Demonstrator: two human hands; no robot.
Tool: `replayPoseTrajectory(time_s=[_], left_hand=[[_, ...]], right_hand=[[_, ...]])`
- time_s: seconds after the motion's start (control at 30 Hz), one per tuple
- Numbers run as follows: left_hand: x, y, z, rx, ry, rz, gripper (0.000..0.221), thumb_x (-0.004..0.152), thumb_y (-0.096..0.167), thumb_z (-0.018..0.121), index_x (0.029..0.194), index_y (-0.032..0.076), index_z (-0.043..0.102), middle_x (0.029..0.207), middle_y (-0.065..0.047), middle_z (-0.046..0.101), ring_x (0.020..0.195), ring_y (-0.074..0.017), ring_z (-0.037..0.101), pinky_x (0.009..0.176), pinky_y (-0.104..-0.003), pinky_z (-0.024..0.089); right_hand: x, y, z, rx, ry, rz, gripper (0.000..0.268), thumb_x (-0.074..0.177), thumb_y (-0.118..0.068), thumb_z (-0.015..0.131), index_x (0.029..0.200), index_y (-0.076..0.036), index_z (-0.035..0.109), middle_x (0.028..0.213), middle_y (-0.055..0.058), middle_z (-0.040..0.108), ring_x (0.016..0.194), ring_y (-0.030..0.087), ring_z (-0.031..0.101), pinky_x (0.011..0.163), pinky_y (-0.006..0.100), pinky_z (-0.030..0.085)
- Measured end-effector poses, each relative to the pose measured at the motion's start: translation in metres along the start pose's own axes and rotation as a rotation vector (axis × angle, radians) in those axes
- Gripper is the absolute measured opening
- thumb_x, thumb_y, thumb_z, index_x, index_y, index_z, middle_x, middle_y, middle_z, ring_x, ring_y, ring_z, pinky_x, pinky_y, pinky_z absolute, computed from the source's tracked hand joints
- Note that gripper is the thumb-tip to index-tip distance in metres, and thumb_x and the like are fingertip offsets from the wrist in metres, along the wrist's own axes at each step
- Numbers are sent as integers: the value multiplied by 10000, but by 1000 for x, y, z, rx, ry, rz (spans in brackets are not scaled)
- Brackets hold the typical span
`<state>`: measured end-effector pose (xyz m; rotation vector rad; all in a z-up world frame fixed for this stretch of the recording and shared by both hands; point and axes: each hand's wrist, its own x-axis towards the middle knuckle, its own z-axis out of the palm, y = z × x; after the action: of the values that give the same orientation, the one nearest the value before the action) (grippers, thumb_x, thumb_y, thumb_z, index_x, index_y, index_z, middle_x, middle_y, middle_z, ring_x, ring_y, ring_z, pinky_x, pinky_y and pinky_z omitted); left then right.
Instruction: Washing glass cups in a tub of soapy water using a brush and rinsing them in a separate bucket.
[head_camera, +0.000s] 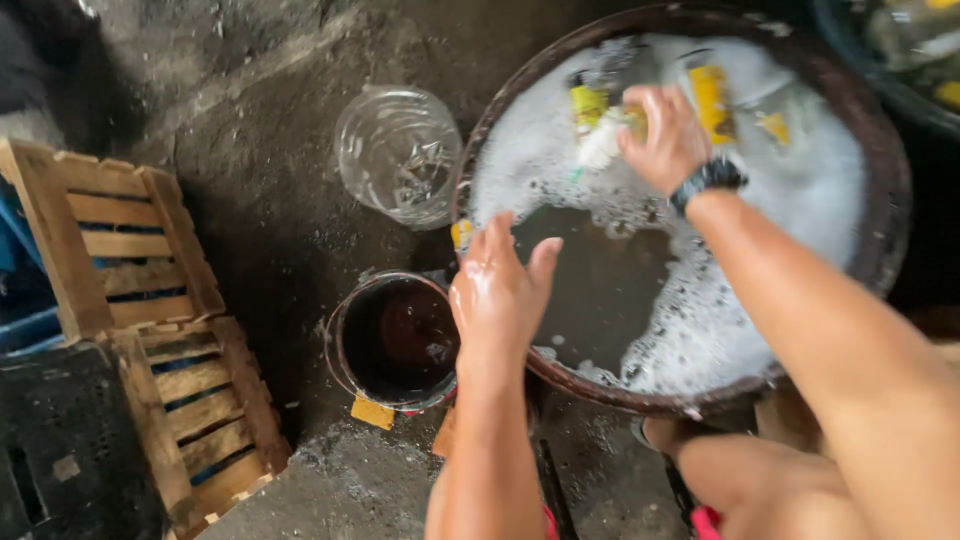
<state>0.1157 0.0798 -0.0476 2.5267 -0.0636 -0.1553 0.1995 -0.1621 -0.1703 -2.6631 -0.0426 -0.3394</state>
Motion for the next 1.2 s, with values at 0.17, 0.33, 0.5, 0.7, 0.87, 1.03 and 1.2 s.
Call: replayPoseTrajectory(time_s=[0.17,0.33,0.5,0.7,0.87,1.03,1.2], left_hand=[[6,10,-24,-67,186,39,433,759,391,578,1064,105,469,870,-125,582,778,-344,566,601,-445,438],[12,4,-28,-90,27,-26,481,744,388,569,1091,73,459,810,-147,546,655,-397,535,504,-498,403],[17,-1,-20,-212,19,14,485,773,406,507,1130,89,420,972,-142,569,851,-323,576,593,-460,444],[24,30,-33,-715,-321,-135,748,681,572,340,1302,174,217,1162,-122,486,847,-196,575,677,-380,434],[19,29,-11,-888,-317,24,724,717,590,375,1294,174,238,1384,-159,309,1234,-329,383,924,-442,380],[24,9,-10,-771,-248,-80,462,784,319,383,1212,150,340,1146,-206,481,814,-199,563,680,-398,471],[17,-1,-31,-859,-70,-125,451,784,328,430,1210,191,371,1127,-144,525,1085,-221,486,698,-361,435]], right_hand=[[73,-10,35,-33,-431,188,592,734,-150,543,1302,-171,377,1314,228,155,940,508,475,831,493,381],[87,17,56,-367,-312,209,160,875,-64,488,810,28,601,722,213,605,601,401,568,449,481,442],[26,41,5,-132,-307,197,129,903,-116,555,805,-34,580,740,127,603,617,273,551,475,399,410],[-17,-93,-89,492,-266,133,200,875,-147,611,965,-79,445,908,63,528,780,150,538,671,273,417],[-61,-136,-104,640,-268,54,621,767,-536,438,1133,-39,372,1049,78,442,652,91,477,557,200,414],[-128,-95,-33,243,-131,108,311,798,-95,501,1101,-47,448,919,104,514,804,227,509,674,342,423],[-198,-51,36,-269,-702,409,696,782,-419,495,1292,-1,272,1121,207,484,1061,365,444,860,459,378]])
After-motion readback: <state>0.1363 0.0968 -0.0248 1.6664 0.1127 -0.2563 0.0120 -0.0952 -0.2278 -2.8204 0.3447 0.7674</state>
